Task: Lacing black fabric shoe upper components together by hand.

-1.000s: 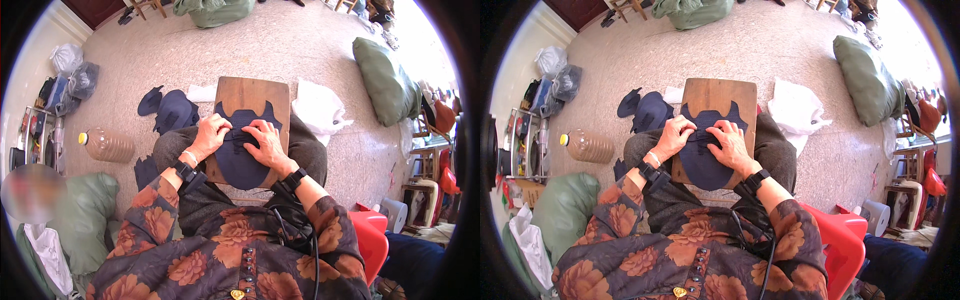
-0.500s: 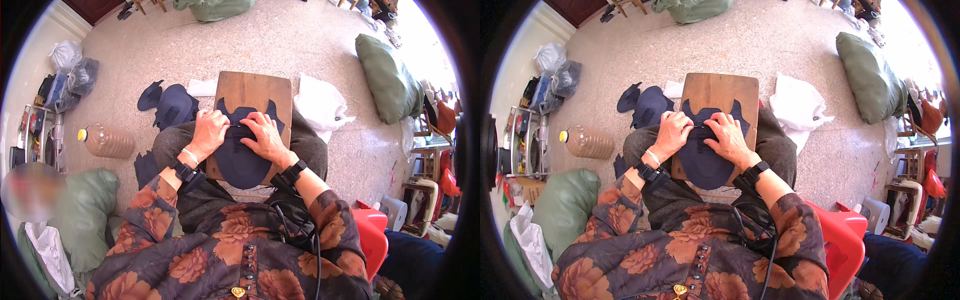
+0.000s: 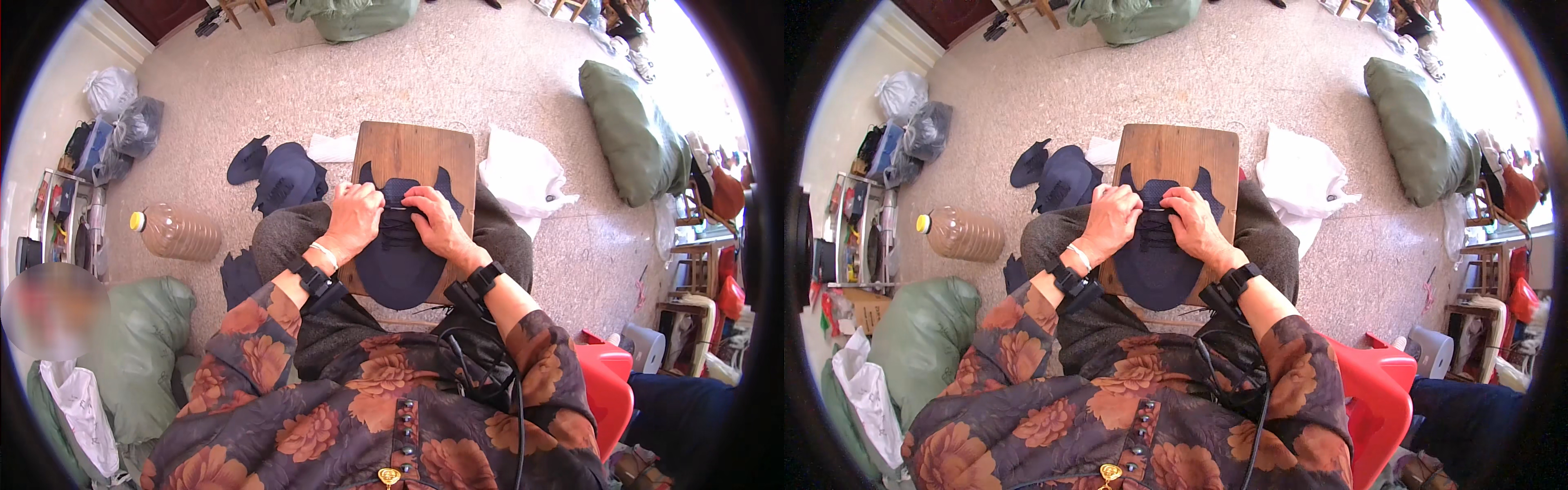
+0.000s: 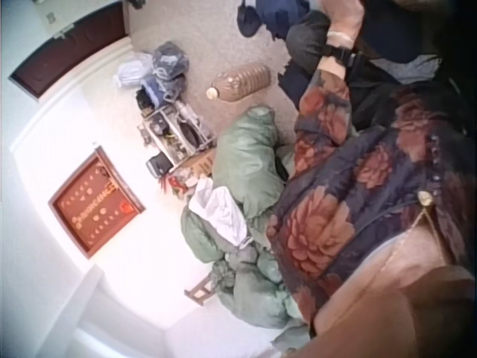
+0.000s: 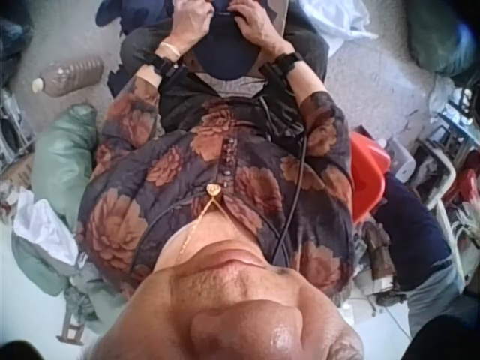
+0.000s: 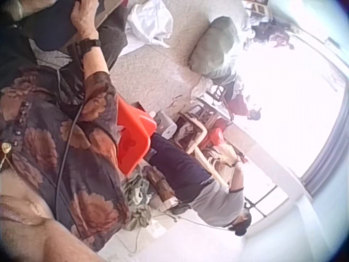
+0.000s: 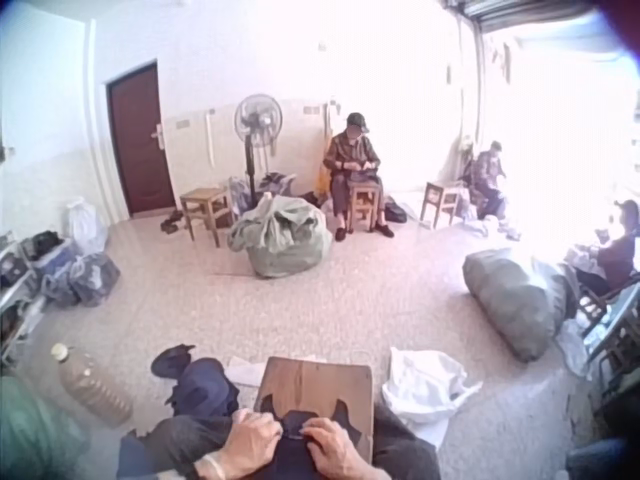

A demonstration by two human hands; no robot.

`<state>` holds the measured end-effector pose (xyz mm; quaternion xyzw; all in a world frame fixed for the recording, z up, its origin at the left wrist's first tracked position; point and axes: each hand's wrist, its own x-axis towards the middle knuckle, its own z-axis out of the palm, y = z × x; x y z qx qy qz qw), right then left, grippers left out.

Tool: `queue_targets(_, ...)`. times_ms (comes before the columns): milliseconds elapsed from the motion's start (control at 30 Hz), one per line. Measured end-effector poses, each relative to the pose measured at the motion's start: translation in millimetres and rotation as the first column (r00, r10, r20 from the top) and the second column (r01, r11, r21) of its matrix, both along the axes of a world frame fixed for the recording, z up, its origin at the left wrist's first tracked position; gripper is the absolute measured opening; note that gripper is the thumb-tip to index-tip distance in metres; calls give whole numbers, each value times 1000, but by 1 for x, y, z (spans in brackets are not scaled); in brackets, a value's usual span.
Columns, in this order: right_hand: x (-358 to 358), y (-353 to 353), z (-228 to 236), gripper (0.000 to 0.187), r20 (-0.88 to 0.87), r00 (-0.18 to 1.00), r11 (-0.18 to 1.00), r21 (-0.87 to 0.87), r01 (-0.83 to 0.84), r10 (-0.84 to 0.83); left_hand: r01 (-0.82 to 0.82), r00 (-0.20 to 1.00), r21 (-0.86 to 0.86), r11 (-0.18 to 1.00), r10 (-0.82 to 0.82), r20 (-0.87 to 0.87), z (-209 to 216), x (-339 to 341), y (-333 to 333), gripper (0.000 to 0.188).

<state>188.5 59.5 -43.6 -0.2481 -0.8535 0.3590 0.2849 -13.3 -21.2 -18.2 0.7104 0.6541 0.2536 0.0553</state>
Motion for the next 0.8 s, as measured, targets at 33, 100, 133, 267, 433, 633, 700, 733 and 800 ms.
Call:
queue_targets(33, 0, 0, -1, 29, -10, 1000, 1000, 5, 1, -1, 44, 998, 21, 999, -43, -56, 0, 1, 1, 5)
queue_targets(100, 0, 0, -2, 26, -1, 1000, 1000, -11, 13, -13, 44, 999, 32, 999, -43, -19, 1, -2, -1, 6)
queue_targets(133, 0, 0, -2, 23, 10, 1000, 999, -30, 24, -23, -15, 998, -33, 999, 16, 56, 1, -3, -3, 7)
queue_targets(267, -8, -3, 0, 20, -20, 999, 999, 1, 48, -48, -93, 991, -64, 994, 99, 95, -3, -2, -8, 8)
queue_targets(433, -14, -4, 3, 13, 15, 989, 988, 53, 147, -147, -43, 995, -35, 998, 46, 94, -7, 4, -2, 8)
queue_targets(633, -21, -6, 10, 10, 76, 988, 984, 127, 126, -136, -47, 910, -249, 967, 144, 388, 0, -2, -4, 9)
queue_targets(700, -18, -1, 9, 9, 54, 993, 989, 107, 100, -107, -42, 879, -240, 970, 150, 452, -3, -6, -5, 13)
queue_targets(733, -15, 0, 8, 9, 30, 996, 993, 87, 76, -79, -14, 881, -219, 976, 116, 460, -6, -12, -3, 15)
queue_targets(800, -10, 1, 7, 10, 18, 998, 995, 72, 64, -66, 19, 885, -185, 983, 69, 461, -10, -17, -3, 15)
